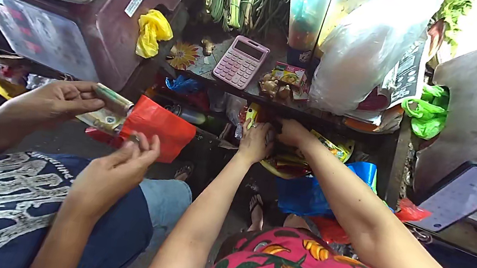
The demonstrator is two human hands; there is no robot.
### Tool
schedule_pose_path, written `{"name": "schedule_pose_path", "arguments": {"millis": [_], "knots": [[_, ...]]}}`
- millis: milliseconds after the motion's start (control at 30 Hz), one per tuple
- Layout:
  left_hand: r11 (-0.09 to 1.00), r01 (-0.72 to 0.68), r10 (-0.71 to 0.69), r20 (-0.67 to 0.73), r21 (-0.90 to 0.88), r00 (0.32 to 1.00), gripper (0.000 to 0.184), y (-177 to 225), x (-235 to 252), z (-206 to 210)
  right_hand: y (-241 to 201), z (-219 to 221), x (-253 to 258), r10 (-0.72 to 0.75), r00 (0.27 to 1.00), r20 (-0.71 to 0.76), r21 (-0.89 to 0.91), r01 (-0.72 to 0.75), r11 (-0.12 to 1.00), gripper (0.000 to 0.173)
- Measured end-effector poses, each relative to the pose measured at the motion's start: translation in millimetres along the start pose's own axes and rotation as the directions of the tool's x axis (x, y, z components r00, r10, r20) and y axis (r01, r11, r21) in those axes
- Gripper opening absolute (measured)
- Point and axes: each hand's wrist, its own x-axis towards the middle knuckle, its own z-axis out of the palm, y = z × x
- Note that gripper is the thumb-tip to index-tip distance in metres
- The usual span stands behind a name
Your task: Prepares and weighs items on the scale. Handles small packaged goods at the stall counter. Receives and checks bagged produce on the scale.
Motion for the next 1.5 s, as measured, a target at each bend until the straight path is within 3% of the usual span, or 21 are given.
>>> {"name": "schedule_pose_path", "arguments": {"millis": [67,233,433,567,667,733,833,967,1200,1333,1500], "knots": [[1.000,0.010,-0.010,-0.004,0.004,1.000,0.044,3,0,0,-6,2,-14,0.017,1.000,0.012,-0.046,-0.016,0.999,0.054],[1.000,-0.006,0.003,0.120,0.020,0.993,0.044,5,1,-10,-19,21,-31,0.071,0.996,0.050,-0.107,-0.065,0.992,0.081],[0.999,-0.036,0.027,0.209,0.035,0.977,0.041,8,1,-24,-23,29,-47,0.002,0.999,-0.043,-0.138,-0.008,0.990,0.086],[0.999,0.011,-0.021,0.194,0.054,0.981,0.039,12,1,-18,-22,53,-61,-0.028,0.991,-0.129,-0.142,0.009,0.990,0.076],[0.992,0.096,-0.114,0.250,0.084,0.961,0.040,32,13,-35,-24,53,-77,-0.035,0.991,-0.131,-0.153,0.015,0.988,0.081],[0.995,0.089,-0.097,0.228,0.048,0.969,0.041,43,21,-40,-29,50,-103,-0.041,0.988,-0.146,-0.133,0.022,0.991,0.083],[0.998,0.059,-0.053,0.239,-0.015,0.970,0.048,57,36,-34,-19,45,-153,-0.103,0.989,-0.102,-0.085,0.095,0.992,0.072],[0.988,0.150,-0.152,0.271,0.029,0.950,0.058,70,52,-10,7,30,-225,-0.253,0.967,-0.026,0.092,0.254,0.963,0.062],[0.935,0.300,-0.340,0.241,0.189,0.909,0.057,100,62,3,60,15,-316,-0.361,0.879,-0.312,0.263,0.445,0.856,0.040],[0.923,0.344,-0.374,0.191,0.171,0.908,0.047,104,58,7,83,-3,-341,-0.436,0.735,-0.519,0.156,0.583,0.797,0.033],[0.889,0.326,-0.407,0.230,0.323,0.884,0.047,121,42,-1,112,-48,-380,-0.411,0.567,-0.714,0.002,0.589,0.808,0.028]]}}
